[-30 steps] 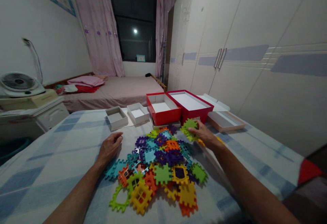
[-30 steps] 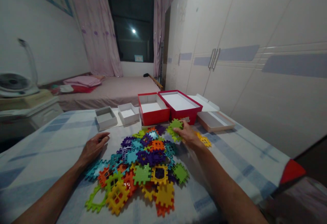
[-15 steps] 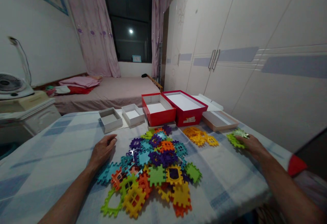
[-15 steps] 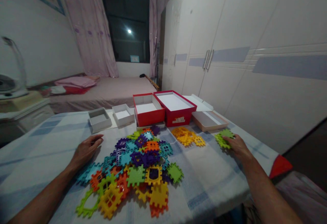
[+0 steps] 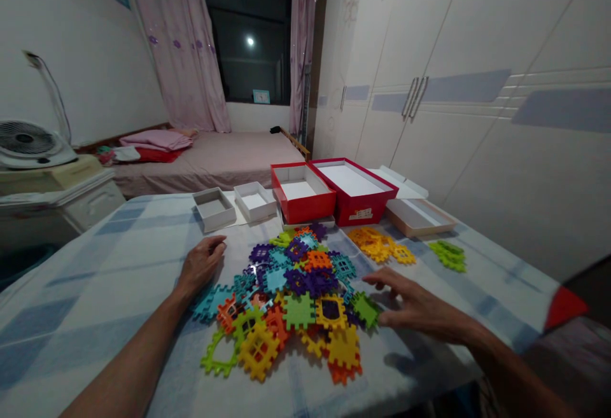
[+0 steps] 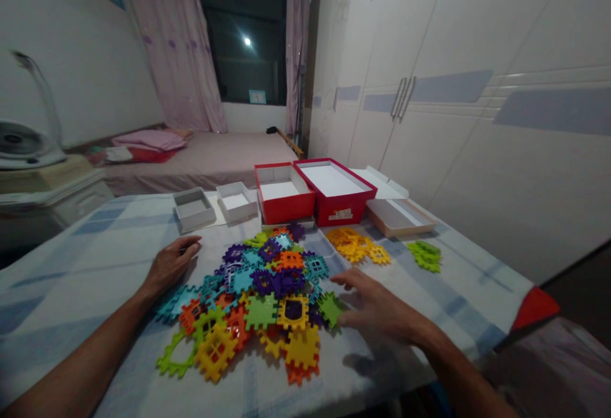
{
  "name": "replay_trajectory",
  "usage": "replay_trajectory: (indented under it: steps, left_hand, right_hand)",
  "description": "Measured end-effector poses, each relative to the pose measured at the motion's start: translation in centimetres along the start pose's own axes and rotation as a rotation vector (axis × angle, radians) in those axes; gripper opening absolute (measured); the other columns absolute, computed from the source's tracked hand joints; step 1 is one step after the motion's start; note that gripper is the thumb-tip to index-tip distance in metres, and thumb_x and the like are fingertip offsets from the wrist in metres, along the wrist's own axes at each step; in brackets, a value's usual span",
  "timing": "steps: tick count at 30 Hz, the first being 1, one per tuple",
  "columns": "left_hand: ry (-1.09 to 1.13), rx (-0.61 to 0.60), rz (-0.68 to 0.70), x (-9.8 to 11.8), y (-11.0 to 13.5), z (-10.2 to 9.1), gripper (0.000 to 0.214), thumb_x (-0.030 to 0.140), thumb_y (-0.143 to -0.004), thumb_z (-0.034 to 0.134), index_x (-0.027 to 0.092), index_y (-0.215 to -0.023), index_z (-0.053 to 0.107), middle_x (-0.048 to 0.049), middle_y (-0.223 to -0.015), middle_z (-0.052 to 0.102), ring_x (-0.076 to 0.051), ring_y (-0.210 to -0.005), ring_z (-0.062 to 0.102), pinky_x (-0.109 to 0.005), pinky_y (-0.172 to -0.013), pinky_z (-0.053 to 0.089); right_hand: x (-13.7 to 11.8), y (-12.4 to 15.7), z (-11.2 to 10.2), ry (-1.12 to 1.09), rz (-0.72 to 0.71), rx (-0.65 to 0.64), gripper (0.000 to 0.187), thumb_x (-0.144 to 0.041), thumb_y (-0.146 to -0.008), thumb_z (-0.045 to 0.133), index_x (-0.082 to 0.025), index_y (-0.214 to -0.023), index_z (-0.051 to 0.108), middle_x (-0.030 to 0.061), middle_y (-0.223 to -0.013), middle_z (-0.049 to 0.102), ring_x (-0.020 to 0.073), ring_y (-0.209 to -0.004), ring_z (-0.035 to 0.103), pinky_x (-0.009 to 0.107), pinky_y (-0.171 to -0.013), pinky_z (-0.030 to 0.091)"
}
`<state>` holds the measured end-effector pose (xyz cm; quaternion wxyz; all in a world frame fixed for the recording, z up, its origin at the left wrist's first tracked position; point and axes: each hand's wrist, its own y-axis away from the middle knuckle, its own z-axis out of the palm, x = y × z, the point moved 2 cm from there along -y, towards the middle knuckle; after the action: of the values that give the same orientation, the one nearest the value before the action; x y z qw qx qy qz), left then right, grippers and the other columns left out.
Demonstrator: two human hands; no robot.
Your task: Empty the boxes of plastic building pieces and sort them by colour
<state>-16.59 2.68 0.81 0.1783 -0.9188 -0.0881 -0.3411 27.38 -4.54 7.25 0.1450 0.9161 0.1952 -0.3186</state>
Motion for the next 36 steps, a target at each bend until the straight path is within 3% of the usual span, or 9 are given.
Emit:
replay_trajectory:
  steps: [3,6,13,17,20,22,25,30,36]
  left_hand:
    - [0.002,0.004,0.017,-0.2,-0.1,0.1,0.050,0.046,-0.076,0.042,0.014,-0.108,0.064,-0.0101,-0.108,0.068,-0.023,-0.098,0.063,-0.035,-0.092,0.047]
    - [0.013,0.008,0.039,-0.3,-0.1,0.2,0.048,0.045,-0.077,0.041,0.015,-0.107,0.064,-0.0096,-0.108,0.068,-0.022,-0.099,0.063,-0.034,-0.092,0.047]
    - [0.006,0.004,0.041,0.0,0.0,0.3,0.048,0.041,-0.078,0.041,0.013,-0.110,0.063,-0.0103,-0.110,0.067,-0.022,-0.097,0.063,-0.033,-0.091,0.047]
    - [-0.002,0.012,0.046,-0.1,0.0,0.2,0.045,0.039,-0.079,0.041,0.013,-0.108,0.063,-0.0101,-0.107,0.068,-0.022,-0.095,0.064,-0.034,-0.090,0.048]
    - [-0.006,0.035,0.076,0.6,0.2,0.1,0.042,0.036,-0.080,0.040,0.012,-0.106,0.063,-0.0113,-0.108,0.066,-0.023,-0.097,0.062,-0.037,-0.091,0.047]
    - [-0.016,0.079,0.178,2.1,0.7,0.1,0.036,0.033,-0.081,0.041,0.015,-0.101,0.065,-0.0101,-0.108,0.065,-0.023,-0.103,0.059,-0.038,-0.095,0.045]
    - [0.007,0.121,0.467,6.0,2.7,0.4,0.027,0.029,-0.085,0.043,0.019,-0.096,0.067,-0.0079,-0.106,0.065,-0.022,-0.106,0.057,-0.040,-0.098,0.043]
    - [0.009,-0.098,0.874,11.5,7.0,2.0,0.028,0.023,-0.087,0.048,0.022,-0.112,0.062,-0.0080,-0.122,0.060,-0.022,-0.124,0.045,-0.042,-0.103,0.041]
    - [-0.045,-0.281,0.852,11.4,7.9,3.6,0.035,0.033,-0.090,0.047,0.022,-0.120,0.058,-0.0065,-0.119,0.064,-0.022,-0.120,0.051,-0.042,-0.103,0.042]
  right_hand:
    - [-2.0,0.0,2.1,0.085,-0.034,-0.036,0.061,-0.031,-0.063,0.071,-0.025,-0.122,0.055,0.0081,-0.123,0.052,0.0250,-0.114,0.049,0.037,-0.099,0.039]
    - [-1.4,-0.7,2.7,0.113,-0.076,0.026,0.045,-0.027,-0.071,0.061,-0.023,-0.116,0.058,0.0088,-0.114,0.057,0.0233,-0.106,0.054,0.035,-0.094,0.042]
    - [1.0,-1.9,2.4,0.029,-0.018,0.144,0.025,-0.037,-0.083,0.046,-0.021,-0.092,0.064,0.0068,-0.093,0.066,0.0232,-0.088,0.061,0.034,-0.081,0.046]
    - [0.0,-2.1,1.3,0.041,0.003,0.338,0.029,-0.042,-0.082,0.045,-0.022,-0.095,0.062,0.0061,-0.093,0.067,0.0230,-0.085,0.061,0.032,-0.077,0.044]
    - [-1.7,-3.1,0.9,0.075,-0.033,0.385,0.029,-0.043,-0.084,0.043,-0.022,-0.094,0.062,0.0043,-0.085,0.066,0.0202,-0.076,0.059,0.030,-0.071,0.042]
    - [-2.5,-4.7,1.1,0.105,-0.075,0.360,0.027,-0.041,-0.084,0.042,-0.022,-0.090,0.061,0.0034,-0.081,0.065,0.0190,-0.073,0.058,0.028,-0.068,0.040]
    - [-2.6,-8.1,1.5,0.153,-0.082,0.343,0.023,-0.035,-0.082,0.044,-0.021,-0.089,0.060,0.0030,-0.077,0.063,0.0183,-0.072,0.056,0.027,-0.067,0.037]
    - [-1.8,-13.4,1.4,0.130,-0.015,0.252,0.016,-0.032,-0.073,0.053,-0.017,-0.072,0.058,0.0002,-0.063,0.055,0.0135,-0.061,0.048,0.024,-0.056,0.030]
    - [-2.4,-15.7,1.2,0.019,-0.050,0.060,0.022,-0.036,-0.068,0.058,-0.016,-0.060,0.053,-0.0052,-0.053,0.046,0.0082,-0.051,0.038,0.022,-0.048,0.026]
